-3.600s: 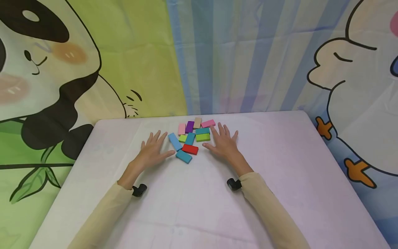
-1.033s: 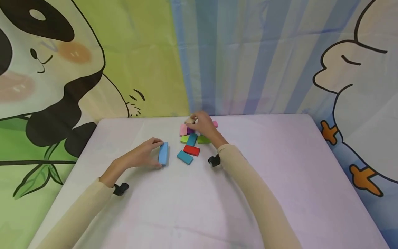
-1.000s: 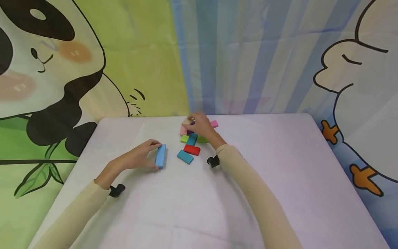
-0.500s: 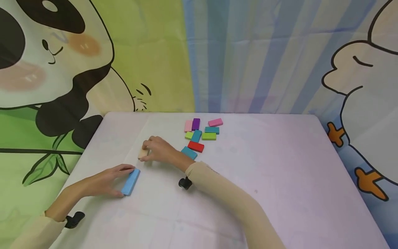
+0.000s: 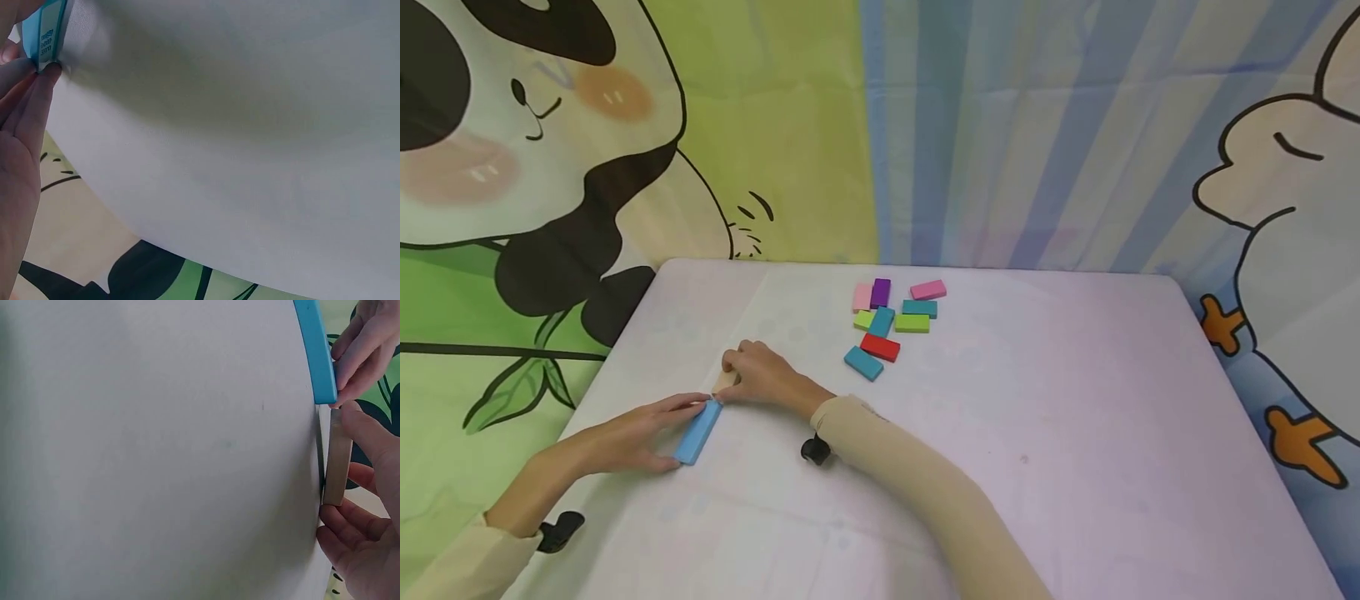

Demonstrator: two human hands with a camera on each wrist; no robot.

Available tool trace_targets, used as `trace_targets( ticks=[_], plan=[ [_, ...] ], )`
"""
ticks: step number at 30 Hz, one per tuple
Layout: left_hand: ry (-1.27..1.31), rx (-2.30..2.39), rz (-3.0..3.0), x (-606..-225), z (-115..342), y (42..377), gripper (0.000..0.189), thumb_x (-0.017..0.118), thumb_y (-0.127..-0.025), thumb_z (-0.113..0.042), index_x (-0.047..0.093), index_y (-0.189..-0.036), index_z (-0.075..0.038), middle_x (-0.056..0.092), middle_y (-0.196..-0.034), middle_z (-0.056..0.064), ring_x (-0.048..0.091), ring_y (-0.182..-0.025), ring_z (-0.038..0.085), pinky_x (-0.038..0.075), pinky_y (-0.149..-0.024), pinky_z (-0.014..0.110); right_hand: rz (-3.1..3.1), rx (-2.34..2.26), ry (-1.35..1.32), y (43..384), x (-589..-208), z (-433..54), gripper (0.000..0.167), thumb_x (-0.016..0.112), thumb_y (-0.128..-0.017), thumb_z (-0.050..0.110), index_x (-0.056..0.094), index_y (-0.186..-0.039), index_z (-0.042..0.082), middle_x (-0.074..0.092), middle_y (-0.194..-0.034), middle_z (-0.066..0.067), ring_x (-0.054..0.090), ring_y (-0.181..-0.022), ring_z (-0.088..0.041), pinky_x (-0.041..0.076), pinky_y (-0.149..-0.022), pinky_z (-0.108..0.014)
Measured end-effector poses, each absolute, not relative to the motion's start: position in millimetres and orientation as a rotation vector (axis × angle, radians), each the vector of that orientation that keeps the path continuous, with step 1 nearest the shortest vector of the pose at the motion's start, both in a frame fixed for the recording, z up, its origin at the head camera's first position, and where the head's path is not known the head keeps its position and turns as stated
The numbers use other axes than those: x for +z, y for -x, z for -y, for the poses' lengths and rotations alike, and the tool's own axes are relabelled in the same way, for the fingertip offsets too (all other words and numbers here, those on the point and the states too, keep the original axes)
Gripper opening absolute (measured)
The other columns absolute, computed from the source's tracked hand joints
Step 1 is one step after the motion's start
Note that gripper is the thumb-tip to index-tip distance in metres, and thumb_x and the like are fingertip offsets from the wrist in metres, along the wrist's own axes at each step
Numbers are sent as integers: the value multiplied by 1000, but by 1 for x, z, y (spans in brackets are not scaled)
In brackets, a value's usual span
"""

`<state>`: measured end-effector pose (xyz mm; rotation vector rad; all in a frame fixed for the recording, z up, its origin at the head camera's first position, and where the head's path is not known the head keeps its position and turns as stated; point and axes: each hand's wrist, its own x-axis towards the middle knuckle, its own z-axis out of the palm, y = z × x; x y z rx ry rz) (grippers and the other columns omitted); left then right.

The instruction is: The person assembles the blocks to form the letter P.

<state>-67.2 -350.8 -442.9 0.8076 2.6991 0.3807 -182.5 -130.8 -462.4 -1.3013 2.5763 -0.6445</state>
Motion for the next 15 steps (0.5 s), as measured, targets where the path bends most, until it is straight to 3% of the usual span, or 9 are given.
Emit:
trace_targets(
  ticks=[7,15],
  plan=[
    [-802,458,-2697,-443,348,67,83,81,-77,-28,43,-142,5,40,-145,11,50,-126,28,48,-102,37,-2616,-629,1278,173,-468,138,47,71,-81,53,62,-113,20,58,-102,2,45,-86,-8,36,-68,-14],
    [-775,442,-2692,-440,345,67,83,82,-75,-19,41,-142,9,37,-143,13,50,-127,30,48,-101,44,-2631,-559,1341,171,-469,138,38,69,-86,46,67,-112,19,59,-114,0,51,-97,-12,42,-76,-16]
  ],
)
